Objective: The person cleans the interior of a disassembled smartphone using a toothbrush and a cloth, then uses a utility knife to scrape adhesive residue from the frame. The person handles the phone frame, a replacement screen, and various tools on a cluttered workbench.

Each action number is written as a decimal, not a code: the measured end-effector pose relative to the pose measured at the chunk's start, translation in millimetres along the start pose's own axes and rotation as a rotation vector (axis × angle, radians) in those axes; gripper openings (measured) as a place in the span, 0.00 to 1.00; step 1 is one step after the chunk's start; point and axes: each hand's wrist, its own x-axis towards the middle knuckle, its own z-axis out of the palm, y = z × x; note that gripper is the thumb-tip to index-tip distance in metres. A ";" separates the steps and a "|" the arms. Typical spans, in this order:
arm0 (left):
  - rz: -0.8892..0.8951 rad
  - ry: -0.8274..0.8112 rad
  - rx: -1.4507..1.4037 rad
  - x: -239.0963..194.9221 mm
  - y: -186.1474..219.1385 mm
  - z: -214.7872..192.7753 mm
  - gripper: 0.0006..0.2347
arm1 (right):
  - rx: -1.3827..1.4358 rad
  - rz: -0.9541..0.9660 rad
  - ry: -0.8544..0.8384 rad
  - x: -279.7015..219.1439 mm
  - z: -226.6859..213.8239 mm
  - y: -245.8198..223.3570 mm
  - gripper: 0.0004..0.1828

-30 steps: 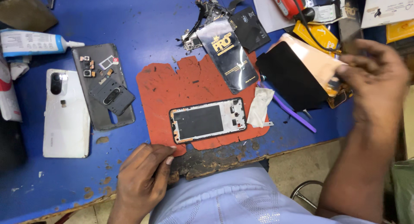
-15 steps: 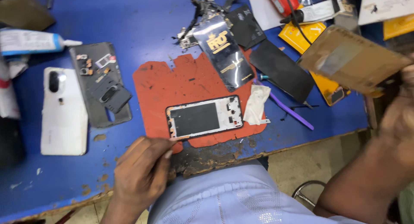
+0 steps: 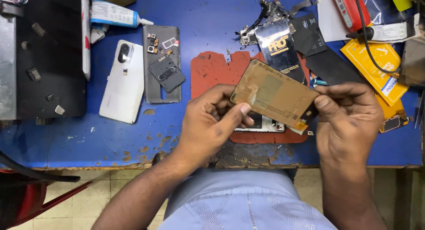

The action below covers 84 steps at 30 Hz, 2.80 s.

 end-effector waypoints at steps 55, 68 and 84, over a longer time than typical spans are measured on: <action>0.368 0.216 -0.034 -2.1 16.0 -56.4 0.14 | -0.451 -0.156 -0.247 36.8 19.6 -35.7 0.19; 0.555 0.185 0.834 -38.0 -10.3 -63.7 0.17 | -0.508 0.484 -0.359 99.0 43.2 -0.2 0.20; 0.624 0.145 1.039 -36.2 -12.5 -58.5 0.09 | -1.326 -0.380 -0.626 94.1 71.5 5.8 0.15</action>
